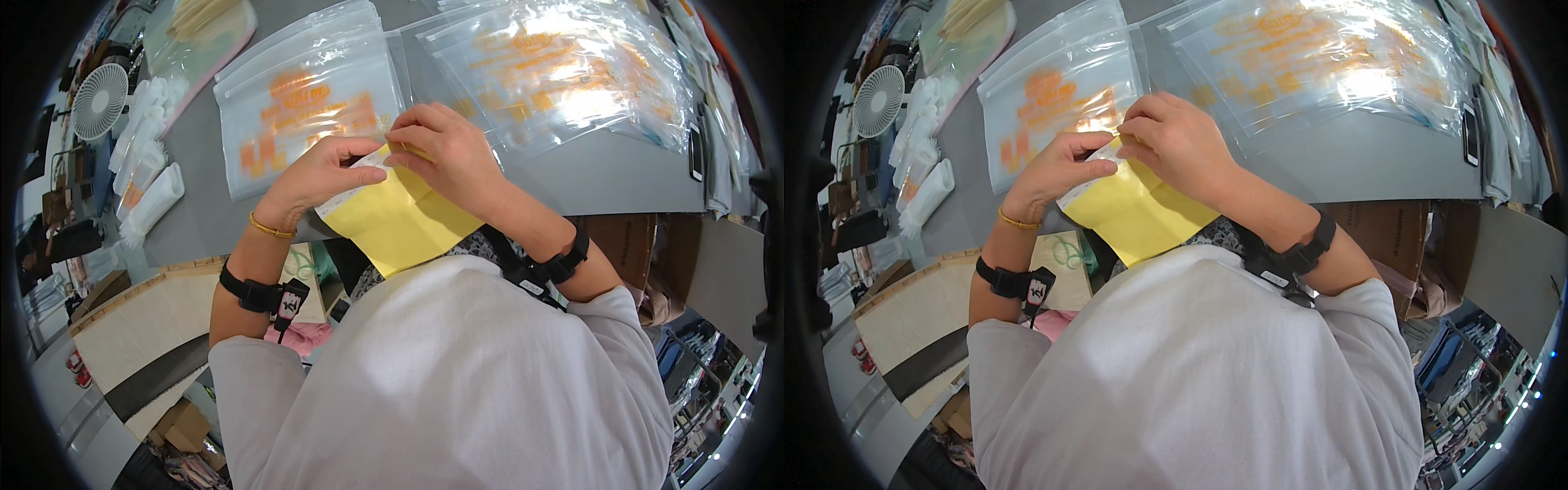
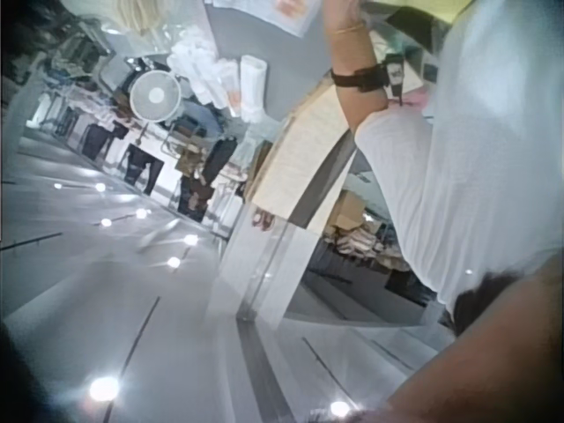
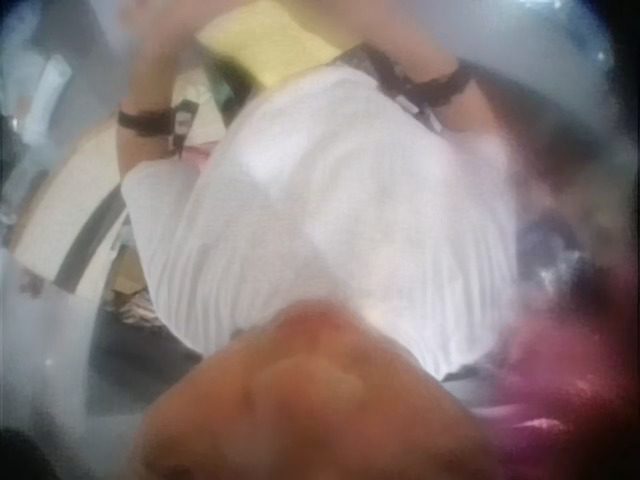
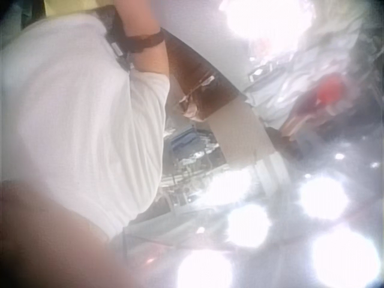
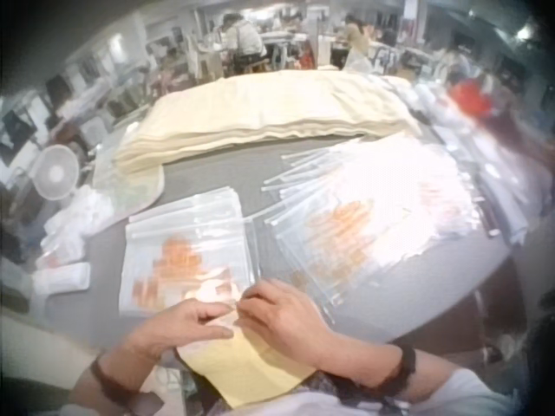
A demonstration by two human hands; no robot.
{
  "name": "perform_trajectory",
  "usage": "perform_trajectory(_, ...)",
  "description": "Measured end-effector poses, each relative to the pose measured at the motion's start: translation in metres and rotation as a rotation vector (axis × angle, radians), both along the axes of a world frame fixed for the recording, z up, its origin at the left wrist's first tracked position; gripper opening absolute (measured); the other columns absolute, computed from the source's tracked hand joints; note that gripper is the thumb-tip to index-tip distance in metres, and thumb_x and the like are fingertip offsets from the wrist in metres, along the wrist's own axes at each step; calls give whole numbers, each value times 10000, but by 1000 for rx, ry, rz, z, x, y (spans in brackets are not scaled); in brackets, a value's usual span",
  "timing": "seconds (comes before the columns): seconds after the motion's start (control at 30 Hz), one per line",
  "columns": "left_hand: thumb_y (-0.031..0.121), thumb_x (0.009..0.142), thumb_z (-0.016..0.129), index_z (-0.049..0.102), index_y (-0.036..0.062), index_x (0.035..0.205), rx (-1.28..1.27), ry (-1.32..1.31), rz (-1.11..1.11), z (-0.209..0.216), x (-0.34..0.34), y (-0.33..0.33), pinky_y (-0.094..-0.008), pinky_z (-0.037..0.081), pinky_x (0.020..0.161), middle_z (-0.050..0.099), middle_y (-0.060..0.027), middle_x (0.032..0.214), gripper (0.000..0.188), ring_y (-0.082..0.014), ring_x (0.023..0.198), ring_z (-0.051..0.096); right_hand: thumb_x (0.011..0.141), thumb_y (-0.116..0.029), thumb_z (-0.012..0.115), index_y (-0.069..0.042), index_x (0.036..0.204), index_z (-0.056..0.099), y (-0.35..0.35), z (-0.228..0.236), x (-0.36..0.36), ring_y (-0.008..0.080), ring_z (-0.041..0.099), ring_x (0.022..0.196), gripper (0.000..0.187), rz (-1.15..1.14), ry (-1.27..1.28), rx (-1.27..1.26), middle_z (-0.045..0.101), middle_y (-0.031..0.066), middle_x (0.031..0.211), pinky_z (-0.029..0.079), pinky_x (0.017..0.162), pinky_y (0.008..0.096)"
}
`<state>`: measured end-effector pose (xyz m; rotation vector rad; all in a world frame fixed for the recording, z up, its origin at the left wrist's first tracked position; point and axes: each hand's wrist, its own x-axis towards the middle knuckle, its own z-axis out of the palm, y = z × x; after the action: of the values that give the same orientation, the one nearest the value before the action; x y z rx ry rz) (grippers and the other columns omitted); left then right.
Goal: The person repeatedly picks small orange items from a yellow paper and places them into clear plastic zip-lock bags on a gray table. The person handles the items one at a time and seals each bag after filling it.
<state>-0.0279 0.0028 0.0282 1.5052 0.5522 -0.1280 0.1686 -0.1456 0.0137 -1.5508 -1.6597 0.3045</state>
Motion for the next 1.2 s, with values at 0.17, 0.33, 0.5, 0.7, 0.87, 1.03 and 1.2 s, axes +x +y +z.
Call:
perform_trajectory(0.17, 124, 976, 770, 749, -18, 1251, -89, -72, 29, -13, -7, -2, -217, 430, 709, 605, 83, 939, 310, -11, 819, 469, 879, -138, 832, -67, 994, 782, -7, -5, -11, 255, 719, 946, 144, -14, 174, -66, 750, 26, 1044, 603, 793, 373)
perform_trajectory(0.33, 150, 992, 760, 742, -12, 1262, -65, -128, -16, -19, -15, 1, -220, 431, 713, 610, 85, 946, 315, -14, 829, 475, 909, -68, 804, -30, 994, 750, -6, -6, -18, 248, 734, 928, 108, -7, 473, -245, 750, 65, 1068, 615, 816, 350)
perform_trajectory(0.5, 163, 991, 777, 708, -14, 1322, -81, -52, -84, -22, -21, 5, -228, 462, 800, 634, 70, 1046, 382, -23, 925, 516, 911, -64, 808, -6, 991, 713, -4, 0, -23, 238, 734, 927, 137, -2, 473, -357, 724, 81, 1087, 612, 833, 344)
perform_trajectory(0.7, 212, 1000, 763, 725, -20, 1173, -68, -111, -56, -28, -21, 0, -230, 392, 685, 525, 93, 879, 292, -21, 807, 434, 911, -72, 817, 14, 944, 695, -5, 6, -31, 223, 716, 907, 153, -57, 357, -338, 703, 82, 1074, 596, 825, 341)
perform_trajectory(0.87, 199, 1033, 742, 714, -11, 1308, -75, -73, -116, -25, -21, 4, -211, 465, 755, 642, 74, 1021, 347, 2, 893, 519, 980, -29, 750, 34, 961, 684, -6, 7, -30, 148, 670, 927, 93, -26, 478, -436, 680, 68, 1161, 562, 837, 301)
perform_trajectory(1.03, 202, 1075, 647, 680, 5, 1049, 304, -62, -218, -10, -24, 1, -286, 468, 730, 594, -14, 863, 201, -119, 797, 545, 1020, -51, 710, 16, 969, 687, -9, 11, -23, 132, 657, 949, 87, 33, 484, -385, 693, 66, 1139, 542, 846, 284)
perform_trajectory(1.2, 143, 1006, 639, 658, -5, 950, 831, -210, -235, 13, -25, -6, -431, 510, 788, 650, -133, 934, 159, -341, 910, 612, 1058, -115, 685, -12, 1012, 687, 2, 13, 0, 115, 639, 955, 113, -61, 478, -174, 707, 51, 1108, 513, 851, 262)
